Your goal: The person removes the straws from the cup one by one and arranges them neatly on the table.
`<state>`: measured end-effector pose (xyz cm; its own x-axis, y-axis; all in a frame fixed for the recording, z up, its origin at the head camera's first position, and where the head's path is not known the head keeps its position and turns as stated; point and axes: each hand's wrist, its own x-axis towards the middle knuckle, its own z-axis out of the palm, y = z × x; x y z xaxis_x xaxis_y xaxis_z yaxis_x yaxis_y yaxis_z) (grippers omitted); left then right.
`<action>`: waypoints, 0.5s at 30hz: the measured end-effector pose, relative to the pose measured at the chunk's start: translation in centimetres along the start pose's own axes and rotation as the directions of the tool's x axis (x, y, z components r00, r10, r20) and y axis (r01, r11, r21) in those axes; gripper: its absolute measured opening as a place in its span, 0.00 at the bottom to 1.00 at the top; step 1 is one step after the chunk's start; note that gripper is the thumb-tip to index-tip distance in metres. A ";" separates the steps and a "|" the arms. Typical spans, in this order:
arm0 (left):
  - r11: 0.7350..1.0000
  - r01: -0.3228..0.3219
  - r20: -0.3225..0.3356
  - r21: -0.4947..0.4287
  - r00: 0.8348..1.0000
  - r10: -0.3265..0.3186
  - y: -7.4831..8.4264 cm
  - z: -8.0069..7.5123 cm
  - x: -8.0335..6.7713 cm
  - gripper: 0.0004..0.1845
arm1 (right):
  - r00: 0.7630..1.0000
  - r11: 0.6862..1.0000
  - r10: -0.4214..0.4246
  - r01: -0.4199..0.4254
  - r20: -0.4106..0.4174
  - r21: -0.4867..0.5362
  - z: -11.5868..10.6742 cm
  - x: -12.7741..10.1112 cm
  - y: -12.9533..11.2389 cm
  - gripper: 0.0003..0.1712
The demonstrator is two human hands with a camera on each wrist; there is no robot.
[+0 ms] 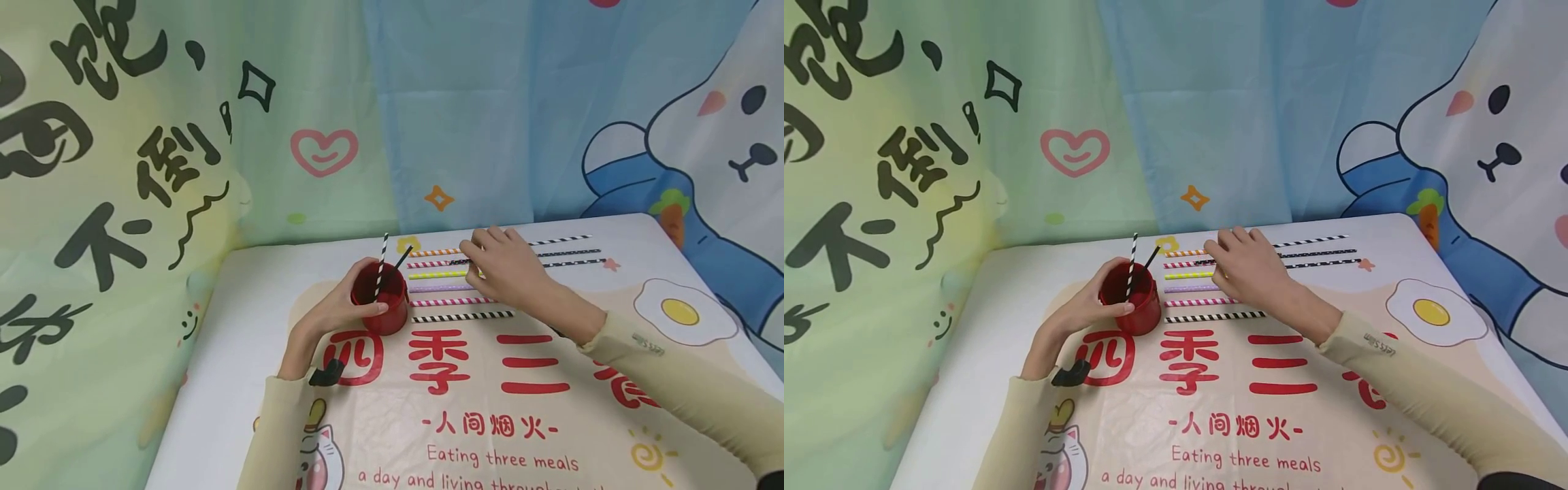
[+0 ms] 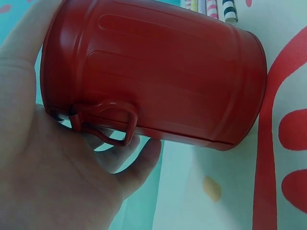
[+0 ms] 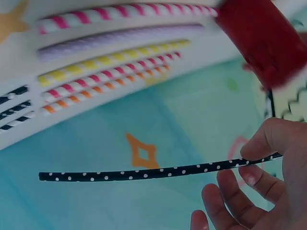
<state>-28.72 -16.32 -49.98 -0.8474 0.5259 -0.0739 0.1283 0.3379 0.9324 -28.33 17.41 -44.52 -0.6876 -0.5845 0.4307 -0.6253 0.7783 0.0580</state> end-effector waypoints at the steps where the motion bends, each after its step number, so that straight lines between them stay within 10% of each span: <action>1: 1.000 0.001 0.001 -0.001 1.000 -0.001 0.0 0.0 0.0 0.45 | 1.000 1.000 -0.007 0.007 0.027 -0.017 0.2 -0.2 0.1 0.10; 15: 1.000 0.004 0.003 -0.005 1.000 -0.004 0.0 0.0 0.0 0.44 | 0.973 0.993 0.083 -0.062 0.215 -0.105 2.5 -3.2 5.2 0.19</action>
<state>-28.72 -16.30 -50.00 -0.8464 0.5267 -0.0783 0.1227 0.3360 0.9338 -30.31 22.76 -47.82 -0.8007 -0.5532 0.2298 -0.5394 0.8327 0.1251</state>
